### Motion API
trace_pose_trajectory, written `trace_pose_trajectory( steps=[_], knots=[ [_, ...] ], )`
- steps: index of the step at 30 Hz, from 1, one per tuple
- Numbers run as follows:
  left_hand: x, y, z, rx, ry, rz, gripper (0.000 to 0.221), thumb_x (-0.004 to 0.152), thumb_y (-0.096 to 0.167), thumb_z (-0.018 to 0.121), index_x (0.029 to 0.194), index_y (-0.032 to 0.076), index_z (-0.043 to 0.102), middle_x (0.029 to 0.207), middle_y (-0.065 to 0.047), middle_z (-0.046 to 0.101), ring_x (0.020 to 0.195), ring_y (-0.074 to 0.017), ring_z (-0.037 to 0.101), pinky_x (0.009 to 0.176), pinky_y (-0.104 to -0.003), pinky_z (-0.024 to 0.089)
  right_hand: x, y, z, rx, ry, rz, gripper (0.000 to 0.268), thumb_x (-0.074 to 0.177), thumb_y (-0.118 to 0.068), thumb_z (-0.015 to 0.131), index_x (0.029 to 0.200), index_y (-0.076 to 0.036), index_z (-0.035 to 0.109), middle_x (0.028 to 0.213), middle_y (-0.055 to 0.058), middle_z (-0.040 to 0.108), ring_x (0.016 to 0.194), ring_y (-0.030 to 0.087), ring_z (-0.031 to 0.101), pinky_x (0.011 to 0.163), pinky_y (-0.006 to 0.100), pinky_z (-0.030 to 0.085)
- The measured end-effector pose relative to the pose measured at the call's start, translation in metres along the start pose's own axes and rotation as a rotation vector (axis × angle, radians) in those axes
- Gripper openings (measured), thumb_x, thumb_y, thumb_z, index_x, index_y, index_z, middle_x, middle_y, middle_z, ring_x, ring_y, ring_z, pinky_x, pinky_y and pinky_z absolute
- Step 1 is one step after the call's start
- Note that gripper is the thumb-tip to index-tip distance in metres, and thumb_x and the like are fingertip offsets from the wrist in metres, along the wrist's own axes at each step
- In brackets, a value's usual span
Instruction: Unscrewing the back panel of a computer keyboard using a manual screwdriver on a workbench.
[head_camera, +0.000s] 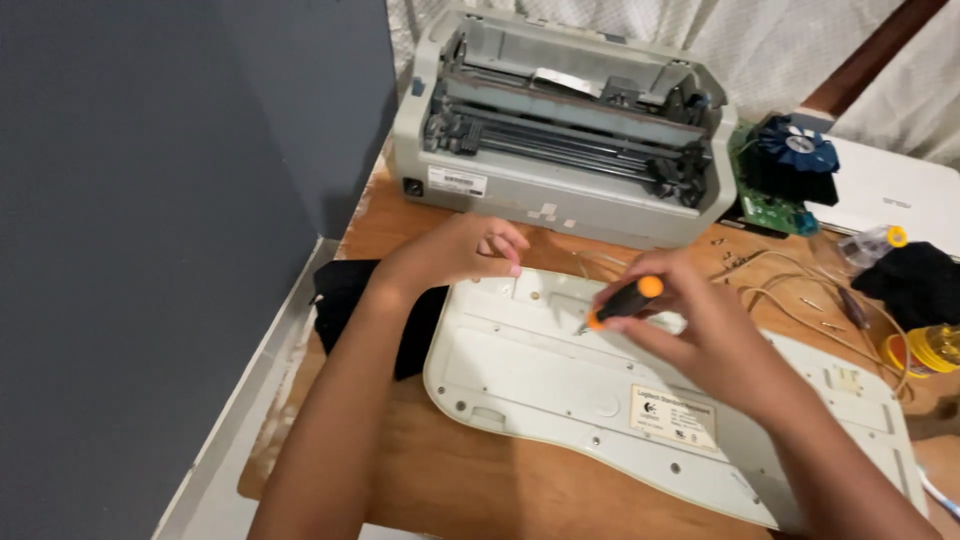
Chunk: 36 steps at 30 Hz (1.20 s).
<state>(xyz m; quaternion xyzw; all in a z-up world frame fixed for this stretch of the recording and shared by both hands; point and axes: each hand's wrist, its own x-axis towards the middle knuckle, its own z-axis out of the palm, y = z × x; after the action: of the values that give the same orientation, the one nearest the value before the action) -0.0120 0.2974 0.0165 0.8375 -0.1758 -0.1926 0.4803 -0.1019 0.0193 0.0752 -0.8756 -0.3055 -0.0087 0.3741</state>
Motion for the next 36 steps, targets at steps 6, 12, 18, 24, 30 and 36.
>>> trace_pose_trajectory(
  steps=[6, 12, 18, 24, 30, 36],
  knots=[
    [-0.001, 0.004, -0.005, 0.087, 0.023, -0.140, 0.048, 0.081, 0.037, 0.078, 0.126, 0.019, 0.070, 0.110, 0.002, 0.073, 0.099, -0.0099, 0.067, 0.086, -0.023, 0.048, 0.026, -0.017, 0.028, -0.100, -0.183, 0.258, 0.038, 0.092, -0.030, 0.070, 0.120, -0.018, 0.047, 0.127, 0.001, 0.071, 0.105, 0.021, 0.080, 0.083, 0.035, 0.062],
    [-0.026, 0.032, -0.009, 0.287, 0.017, -0.282, 0.038, 0.078, 0.055, 0.073, 0.102, 0.025, 0.071, 0.102, 0.011, 0.070, 0.094, -0.0078, 0.064, 0.079, -0.027, 0.042, 0.008, -0.020, 0.003, -0.070, 0.046, 0.046, 0.034, 0.091, -0.006, 0.070, 0.117, -0.003, 0.048, 0.111, 0.012, 0.077, 0.101, 0.019, 0.080, 0.084, 0.029, 0.070],
    [0.015, -0.023, 0.003, 0.149, 0.025, 0.027, 0.017, 0.086, 0.034, 0.081, 0.085, 0.019, 0.072, 0.085, 0.007, 0.076, 0.080, -0.0051, 0.065, 0.071, -0.024, 0.045, -0.066, 0.005, -0.023, 0.196, 0.285, -0.079, 0.052, 0.086, 0.004, 0.069, 0.127, -0.008, 0.039, 0.093, 0.021, 0.072, 0.094, 0.029, 0.083, 0.092, 0.038, 0.066],
    [0.005, -0.006, 0.004, 0.165, 0.025, -0.060, 0.022, 0.087, 0.037, 0.078, 0.094, 0.017, 0.072, 0.092, 0.006, 0.074, 0.084, -0.0078, 0.064, 0.073, -0.025, 0.044, -0.115, 0.022, 0.024, 0.254, 0.401, -0.096, 0.073, 0.078, 0.003, 0.078, 0.130, -0.013, 0.028, 0.095, 0.022, 0.068, 0.089, 0.033, 0.081, 0.081, 0.041, 0.072],
    [-0.003, 0.010, 0.006, 0.172, 0.024, -0.147, 0.024, 0.089, 0.039, 0.076, 0.095, 0.016, 0.072, 0.091, 0.006, 0.071, 0.081, -0.0078, 0.061, 0.071, -0.025, 0.043, -0.104, 0.019, 0.059, 0.351, 0.413, -0.235, 0.061, 0.087, 0.005, 0.073, 0.129, -0.015, 0.034, 0.090, 0.021, 0.070, 0.087, 0.034, 0.080, 0.084, 0.044, 0.070],
    [-0.006, 0.016, 0.005, 0.172, 0.027, -0.181, 0.027, 0.088, 0.041, 0.075, 0.100, 0.017, 0.071, 0.097, 0.006, 0.072, 0.088, -0.0082, 0.064, 0.076, -0.024, 0.045, -0.102, 0.024, 0.063, 0.359, 0.379, -0.212, 0.059, 0.089, 0.004, 0.073, 0.129, -0.017, 0.035, 0.088, 0.016, 0.073, 0.093, 0.033, 0.080, 0.080, 0.041, 0.069]
  ],
)
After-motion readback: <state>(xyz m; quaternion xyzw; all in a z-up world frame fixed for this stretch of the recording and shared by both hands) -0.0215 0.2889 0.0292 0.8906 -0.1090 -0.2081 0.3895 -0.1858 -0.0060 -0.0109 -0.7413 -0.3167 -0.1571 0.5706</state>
